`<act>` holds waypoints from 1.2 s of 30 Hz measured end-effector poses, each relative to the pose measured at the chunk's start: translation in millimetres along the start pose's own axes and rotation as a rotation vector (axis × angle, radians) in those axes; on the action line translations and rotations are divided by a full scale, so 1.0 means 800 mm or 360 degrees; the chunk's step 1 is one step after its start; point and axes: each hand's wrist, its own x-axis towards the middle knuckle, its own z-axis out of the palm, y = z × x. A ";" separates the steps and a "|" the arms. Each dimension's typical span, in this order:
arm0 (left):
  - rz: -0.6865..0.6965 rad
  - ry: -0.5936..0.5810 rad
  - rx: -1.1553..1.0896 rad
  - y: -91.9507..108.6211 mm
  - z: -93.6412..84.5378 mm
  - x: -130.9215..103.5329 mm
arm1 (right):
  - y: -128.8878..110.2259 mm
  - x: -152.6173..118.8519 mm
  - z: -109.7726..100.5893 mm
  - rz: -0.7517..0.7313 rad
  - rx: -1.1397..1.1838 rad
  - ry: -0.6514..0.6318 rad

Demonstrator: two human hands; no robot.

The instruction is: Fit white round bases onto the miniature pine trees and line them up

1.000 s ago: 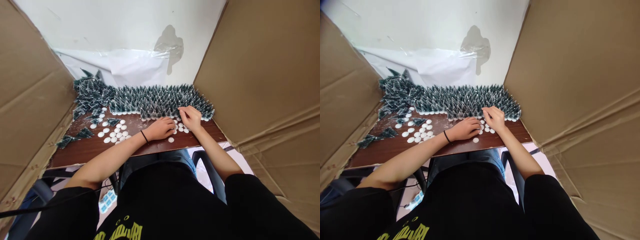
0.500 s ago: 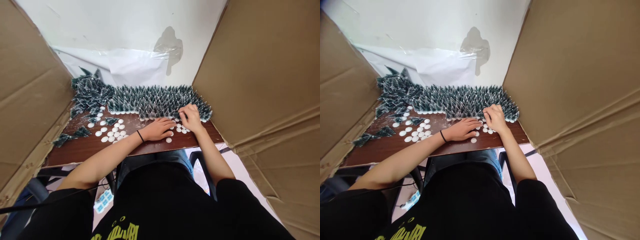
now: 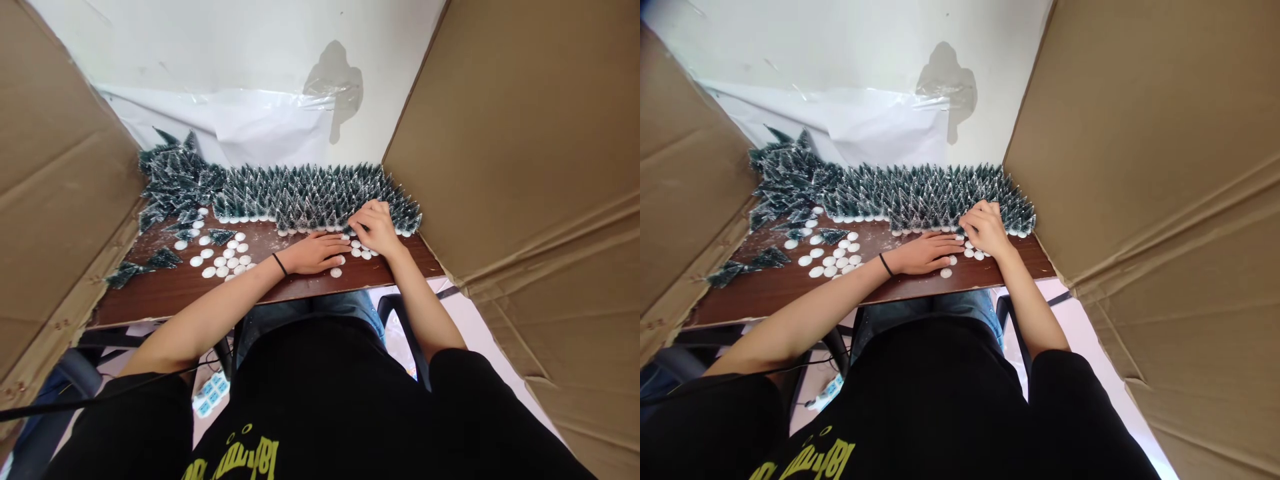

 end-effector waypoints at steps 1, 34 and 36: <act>-0.0003 0.0005 0.0002 0.000 0.000 0.000 | 0.000 0.000 0.000 0.0007 0.0000 -0.0005; -0.0042 -0.0001 -0.0085 -0.001 0.001 0.001 | 0.001 0.000 0.003 0.0008 -0.0010 -0.0088; -0.0053 -0.0004 -0.0070 -0.001 0.001 0.000 | 0.001 0.000 0.003 0.0016 -0.0026 -0.0082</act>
